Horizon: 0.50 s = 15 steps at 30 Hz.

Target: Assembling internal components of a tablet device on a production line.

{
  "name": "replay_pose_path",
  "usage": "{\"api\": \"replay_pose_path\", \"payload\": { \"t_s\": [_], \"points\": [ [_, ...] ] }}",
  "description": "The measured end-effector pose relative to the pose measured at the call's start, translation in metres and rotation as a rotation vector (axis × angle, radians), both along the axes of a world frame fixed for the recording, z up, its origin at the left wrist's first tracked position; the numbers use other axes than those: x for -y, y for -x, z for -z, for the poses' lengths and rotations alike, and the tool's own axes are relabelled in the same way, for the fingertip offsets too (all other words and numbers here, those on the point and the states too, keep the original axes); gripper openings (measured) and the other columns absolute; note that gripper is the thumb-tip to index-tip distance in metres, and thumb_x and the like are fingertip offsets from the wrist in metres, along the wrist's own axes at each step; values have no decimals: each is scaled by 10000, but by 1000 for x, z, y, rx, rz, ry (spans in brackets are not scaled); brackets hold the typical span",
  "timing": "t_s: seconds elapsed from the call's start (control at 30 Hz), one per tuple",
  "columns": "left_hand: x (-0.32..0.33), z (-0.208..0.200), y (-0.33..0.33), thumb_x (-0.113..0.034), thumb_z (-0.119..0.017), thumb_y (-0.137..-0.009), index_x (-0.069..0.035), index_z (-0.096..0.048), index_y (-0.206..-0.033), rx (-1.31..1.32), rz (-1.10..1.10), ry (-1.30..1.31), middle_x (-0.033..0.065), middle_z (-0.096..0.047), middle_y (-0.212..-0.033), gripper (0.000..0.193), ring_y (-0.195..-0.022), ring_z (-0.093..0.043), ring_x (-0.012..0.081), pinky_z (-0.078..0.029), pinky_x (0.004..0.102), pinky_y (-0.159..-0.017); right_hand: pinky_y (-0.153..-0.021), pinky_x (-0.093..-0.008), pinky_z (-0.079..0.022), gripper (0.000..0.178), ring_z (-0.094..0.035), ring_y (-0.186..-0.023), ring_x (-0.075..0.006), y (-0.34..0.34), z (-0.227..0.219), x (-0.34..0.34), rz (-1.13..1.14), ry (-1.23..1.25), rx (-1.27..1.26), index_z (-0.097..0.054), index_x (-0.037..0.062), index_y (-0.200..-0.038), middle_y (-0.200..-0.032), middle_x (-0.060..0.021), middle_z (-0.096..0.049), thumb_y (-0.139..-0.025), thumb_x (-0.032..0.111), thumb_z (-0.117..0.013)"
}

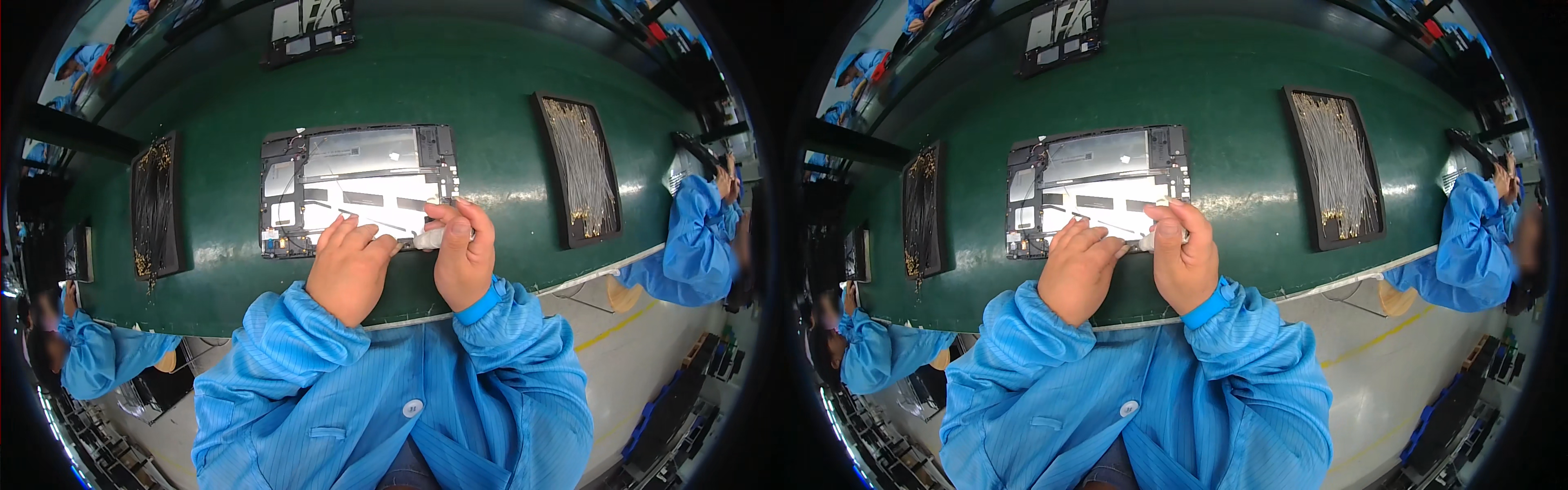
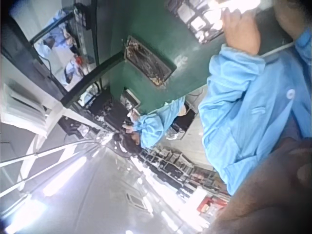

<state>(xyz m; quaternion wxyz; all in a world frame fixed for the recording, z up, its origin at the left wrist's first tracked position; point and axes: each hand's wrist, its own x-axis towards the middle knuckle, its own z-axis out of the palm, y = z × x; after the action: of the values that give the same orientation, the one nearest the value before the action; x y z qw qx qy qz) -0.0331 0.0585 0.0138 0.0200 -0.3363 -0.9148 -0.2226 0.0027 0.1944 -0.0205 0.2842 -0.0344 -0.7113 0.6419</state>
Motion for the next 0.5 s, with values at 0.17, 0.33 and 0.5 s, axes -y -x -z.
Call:
{"api": "replay_pose_path", "payload": {
  "t_s": [0.17, 0.33, 0.5],
  "points": [
    [-1, -2, 2, -110, -583, -671, -84, -585, -805, 25, 32, 4, 98, -541, -843, 137, -877, -479, 311, -336, 412, -837, -650, -261, -424, 259, -512, -705, -139, -1, -1, -1, 6, 22, 11, -355, 34, -1048, -880, -120, -558, -837, 171, -417],
    [0, -2, 1, -101, -578, -670, -83, -582, -813, 25, 17, 7, 96, -541, -844, 144, -878, -478, 314, -335, 412, -838, -647, -260, -425, 258, -513, -703, -138, -2, 1, 0, 5, 23, 6, -358, 34, -1045, -881, -119, -557, -837, 173, -419],
    [0, 0, -1, -93, -571, -670, -79, -579, -814, 14, -3, 9, 98, -545, -851, 145, -886, -478, 316, -332, 414, -845, -642, -257, -426, 257, -512, -699, -136, -2, 1, 2, 4, 20, -5, -359, 34, -1042, -879, -116, -557, -835, 172, -422]
  ]
}}
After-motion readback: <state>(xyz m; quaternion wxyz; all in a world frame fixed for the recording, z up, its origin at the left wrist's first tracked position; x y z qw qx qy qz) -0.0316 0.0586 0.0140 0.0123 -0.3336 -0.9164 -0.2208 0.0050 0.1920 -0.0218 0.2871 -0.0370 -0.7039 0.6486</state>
